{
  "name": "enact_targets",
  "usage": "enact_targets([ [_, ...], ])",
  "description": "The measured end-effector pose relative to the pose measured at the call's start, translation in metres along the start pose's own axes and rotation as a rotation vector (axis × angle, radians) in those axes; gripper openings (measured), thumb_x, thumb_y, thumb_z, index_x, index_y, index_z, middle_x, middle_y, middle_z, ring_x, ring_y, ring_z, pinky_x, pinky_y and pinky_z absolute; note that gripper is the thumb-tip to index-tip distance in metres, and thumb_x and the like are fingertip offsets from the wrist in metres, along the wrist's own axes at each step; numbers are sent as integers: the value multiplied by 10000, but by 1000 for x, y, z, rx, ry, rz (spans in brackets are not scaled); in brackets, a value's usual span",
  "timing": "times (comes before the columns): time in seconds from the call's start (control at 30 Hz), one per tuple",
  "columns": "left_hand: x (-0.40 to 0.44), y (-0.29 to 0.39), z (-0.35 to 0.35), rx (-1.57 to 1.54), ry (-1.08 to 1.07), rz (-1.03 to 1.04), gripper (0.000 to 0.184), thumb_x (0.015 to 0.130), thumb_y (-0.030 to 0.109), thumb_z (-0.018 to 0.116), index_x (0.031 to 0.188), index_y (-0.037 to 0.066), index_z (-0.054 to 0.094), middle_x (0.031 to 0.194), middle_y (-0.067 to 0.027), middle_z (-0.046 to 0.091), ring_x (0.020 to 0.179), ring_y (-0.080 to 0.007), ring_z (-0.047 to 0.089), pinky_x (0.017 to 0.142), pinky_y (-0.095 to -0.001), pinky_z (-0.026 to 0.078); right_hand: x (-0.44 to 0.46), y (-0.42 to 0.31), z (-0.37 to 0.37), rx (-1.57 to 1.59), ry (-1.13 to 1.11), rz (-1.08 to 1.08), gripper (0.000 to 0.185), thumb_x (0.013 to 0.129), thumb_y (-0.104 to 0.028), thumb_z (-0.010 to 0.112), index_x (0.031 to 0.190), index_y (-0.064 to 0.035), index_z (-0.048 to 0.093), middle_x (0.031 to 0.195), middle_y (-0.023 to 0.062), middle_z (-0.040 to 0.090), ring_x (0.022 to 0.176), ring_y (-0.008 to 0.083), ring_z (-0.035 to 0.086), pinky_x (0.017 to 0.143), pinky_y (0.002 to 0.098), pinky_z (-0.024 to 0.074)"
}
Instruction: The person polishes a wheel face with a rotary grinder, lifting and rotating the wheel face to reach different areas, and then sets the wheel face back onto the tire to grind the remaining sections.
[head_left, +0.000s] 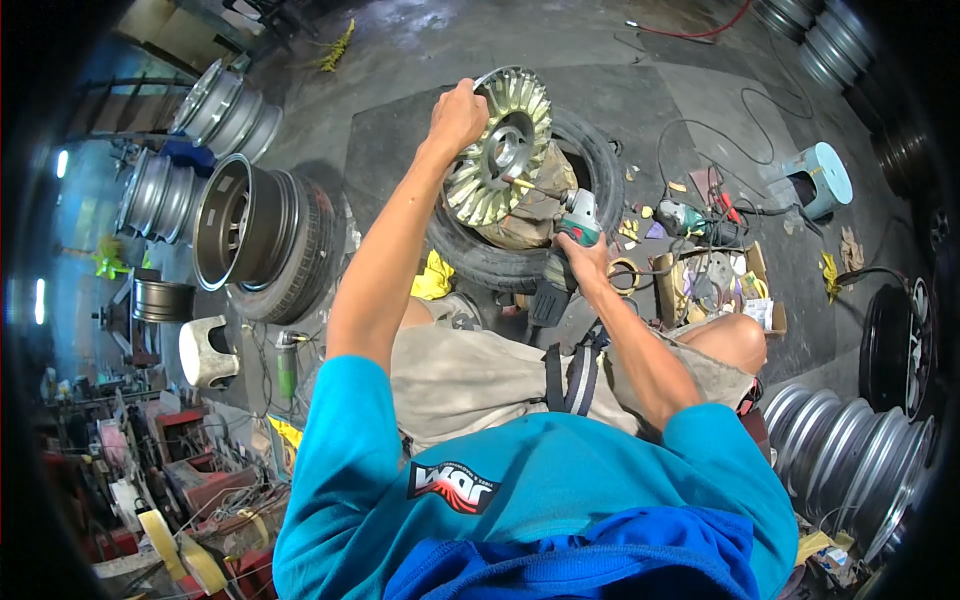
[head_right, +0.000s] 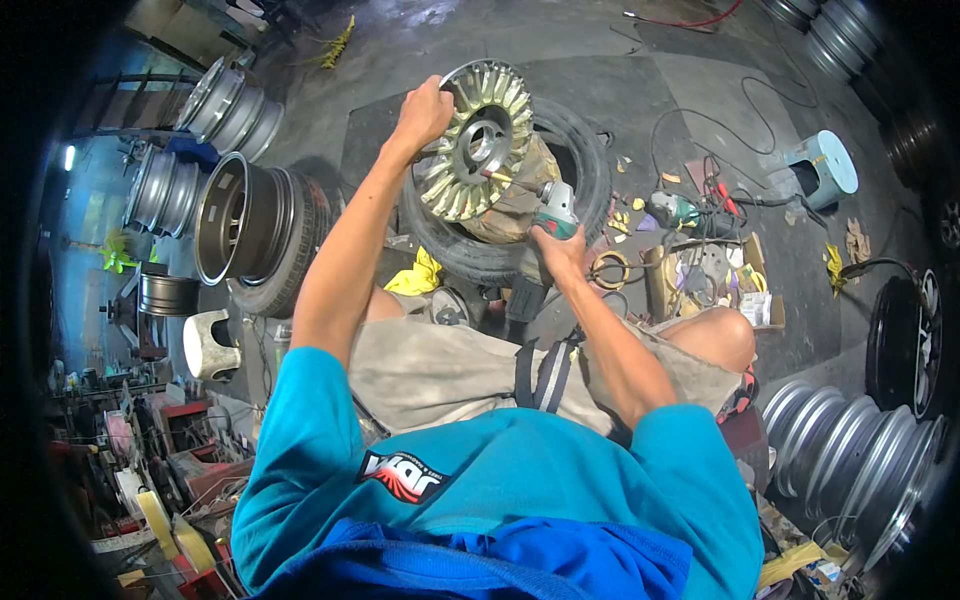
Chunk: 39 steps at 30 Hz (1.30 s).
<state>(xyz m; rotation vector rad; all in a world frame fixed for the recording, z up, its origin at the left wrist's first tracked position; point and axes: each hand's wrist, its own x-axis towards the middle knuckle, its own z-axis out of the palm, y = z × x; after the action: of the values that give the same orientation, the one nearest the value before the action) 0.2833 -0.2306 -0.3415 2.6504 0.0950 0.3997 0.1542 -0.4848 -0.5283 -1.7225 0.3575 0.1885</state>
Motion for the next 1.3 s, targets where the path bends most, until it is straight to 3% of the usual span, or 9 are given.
enact_targets([
  [0.17,-4,-7,0,-17,21,-17,295,925,184,517,1095,-39,608,1045,-361,679,1029,-544,641,928,-585,494,2,4,3,98,-108,24,832,702,-336,888,1304,86,498,1205,206,660,1085,281,654,950,384,523],
  [0.37,-8,-20,0,-51,65,20,273,918,175,513,1056,-41,605,986,-353,687,996,-547,644,903,-588,494,40,-11,10,-185,248,-184,1022,672,-393,895,1401,129,406,1288,315,620,1205,410,620,1034,442,484],
  [0.4,-7,-21,1,-42,82,38,267,917,172,512,1048,-43,603,978,-352,687,991,-549,644,902,-590,493,42,-27,1,-160,140,-140,1041,670,-394,901,1410,129,388,1285,328,616,1209,427,617,1035,447,485],
  [0.73,-7,-13,2,-48,102,37,284,917,175,517,1076,-47,596,997,-348,689,988,-554,642,908,-600,489,27,4,3,-107,141,-219,901,666,-325,918,1325,94,467,1209,287,647,1120,386,648,981,435,506],
  [0.83,-14,-13,0,-41,97,38,277,924,172,520,1077,-45,598,998,-352,686,980,-556,643,891,-603,494,37,19,7,-168,124,-157,1073,646,-408,913,1428,102,384,1258,328,634,1179,437,633,1017,467,494],
  [1.0,-20,2,2,-60,71,17,247,914,164,527,1040,-46,556,994,-367,673,973,-572,631,889,-619,488,26,-16,-1,-160,221,-180,1025,657,-394,911,1398,113,417,1290,314,611,1212,407,615,1041,441,479],
  [1.2,-12,36,6,-41,31,55,234,899,142,524,1014,-60,552,1011,-350,684,969,-554,646,890,-604,501,6,-2,-12,-206,68,8,1094,623,-470,902,1439,74,417,1304,295,630,1226,431,615,1049,459,477],
  [1.27,-4,40,12,-37,11,66,273,902,172,542,1030,-68,553,1032,-360,677,991,-554,641,908,-594,503,25,31,-16,-209,76,-46,908,675,-397,894,1368,48,513,1221,231,687,1096,343,685,957,420,528],
  [1.3,0,41,15,-65,-15,93,299,903,196,556,1046,-67,557,1049,-362,674,1013,-548,640,916,-586,504,22,24,-26,35,-92,8,793,705,-338,881,1321,38,552,1161,189,705,1019,288,694,902,393,542],
])
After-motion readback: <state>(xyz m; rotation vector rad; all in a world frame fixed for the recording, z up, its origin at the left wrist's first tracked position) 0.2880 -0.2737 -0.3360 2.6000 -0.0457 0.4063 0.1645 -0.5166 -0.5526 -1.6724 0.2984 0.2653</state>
